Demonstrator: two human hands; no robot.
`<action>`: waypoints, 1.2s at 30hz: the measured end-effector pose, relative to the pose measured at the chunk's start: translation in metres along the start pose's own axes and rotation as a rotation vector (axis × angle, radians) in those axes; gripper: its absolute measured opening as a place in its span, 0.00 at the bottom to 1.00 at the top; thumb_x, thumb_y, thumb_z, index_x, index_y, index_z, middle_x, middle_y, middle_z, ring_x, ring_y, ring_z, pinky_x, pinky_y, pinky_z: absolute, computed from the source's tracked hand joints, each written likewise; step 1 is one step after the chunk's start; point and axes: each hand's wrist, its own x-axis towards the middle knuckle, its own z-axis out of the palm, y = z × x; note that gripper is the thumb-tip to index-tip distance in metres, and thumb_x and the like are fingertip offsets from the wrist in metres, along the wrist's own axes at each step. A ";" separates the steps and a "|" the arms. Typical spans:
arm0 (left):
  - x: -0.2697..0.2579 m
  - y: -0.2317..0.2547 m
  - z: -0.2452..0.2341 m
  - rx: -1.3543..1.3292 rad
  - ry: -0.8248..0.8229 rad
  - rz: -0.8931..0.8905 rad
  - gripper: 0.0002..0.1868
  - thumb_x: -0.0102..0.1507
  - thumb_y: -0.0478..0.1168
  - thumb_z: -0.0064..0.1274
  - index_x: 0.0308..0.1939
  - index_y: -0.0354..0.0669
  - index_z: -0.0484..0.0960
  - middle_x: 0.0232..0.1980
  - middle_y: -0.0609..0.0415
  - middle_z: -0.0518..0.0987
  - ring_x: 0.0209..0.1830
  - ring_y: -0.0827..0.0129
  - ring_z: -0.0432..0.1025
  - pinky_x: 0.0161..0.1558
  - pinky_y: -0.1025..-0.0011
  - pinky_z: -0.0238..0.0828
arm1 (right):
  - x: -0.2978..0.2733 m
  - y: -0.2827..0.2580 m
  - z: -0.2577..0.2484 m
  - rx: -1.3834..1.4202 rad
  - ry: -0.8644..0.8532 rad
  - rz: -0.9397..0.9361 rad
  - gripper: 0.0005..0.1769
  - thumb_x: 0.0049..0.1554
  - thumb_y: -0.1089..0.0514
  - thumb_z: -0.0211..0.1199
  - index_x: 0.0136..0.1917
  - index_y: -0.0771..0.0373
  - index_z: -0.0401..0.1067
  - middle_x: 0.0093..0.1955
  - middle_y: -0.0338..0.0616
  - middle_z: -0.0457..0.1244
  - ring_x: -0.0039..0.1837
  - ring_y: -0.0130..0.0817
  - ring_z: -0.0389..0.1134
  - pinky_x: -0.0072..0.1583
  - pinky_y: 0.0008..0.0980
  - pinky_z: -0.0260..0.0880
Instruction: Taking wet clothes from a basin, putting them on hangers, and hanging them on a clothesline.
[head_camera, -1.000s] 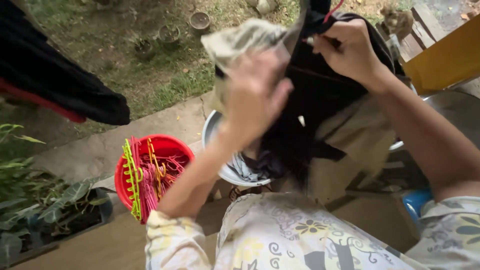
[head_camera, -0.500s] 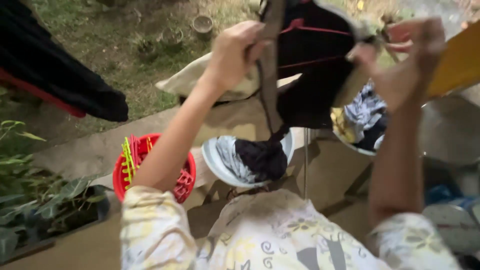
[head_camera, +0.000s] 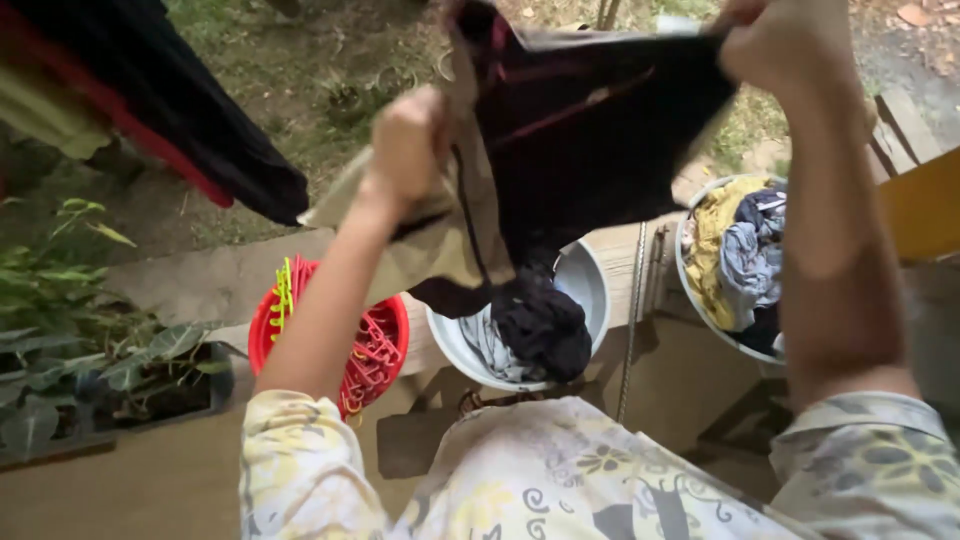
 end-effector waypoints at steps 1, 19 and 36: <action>0.002 0.002 -0.011 -0.022 0.065 -0.061 0.06 0.61 0.31 0.56 0.41 0.34 0.77 0.38 0.38 0.76 0.40 0.38 0.73 0.41 0.51 0.70 | -0.018 -0.048 -0.034 -0.081 -0.325 0.197 0.20 0.52 0.63 0.66 0.58 0.51 0.81 0.52 0.45 0.71 0.48 0.42 0.72 0.49 0.43 0.73; 0.001 -0.055 -0.096 -0.152 -0.106 -0.028 0.18 0.65 0.48 0.66 0.48 0.37 0.84 0.47 0.41 0.83 0.45 0.51 0.79 0.46 0.57 0.75 | 0.031 0.109 0.146 0.776 0.049 -0.377 0.11 0.68 0.70 0.65 0.63 0.74 0.72 0.56 0.46 0.70 0.59 0.25 0.71 0.59 0.27 0.74; 0.029 -0.078 -0.057 -0.066 -0.008 -0.130 0.20 0.67 0.48 0.61 0.53 0.35 0.80 0.44 0.37 0.83 0.43 0.47 0.80 0.43 0.56 0.75 | 0.045 0.153 0.086 0.558 0.108 -0.349 0.03 0.67 0.72 0.62 0.50 0.73 0.69 0.40 0.42 0.59 0.43 0.25 0.60 0.44 0.28 0.56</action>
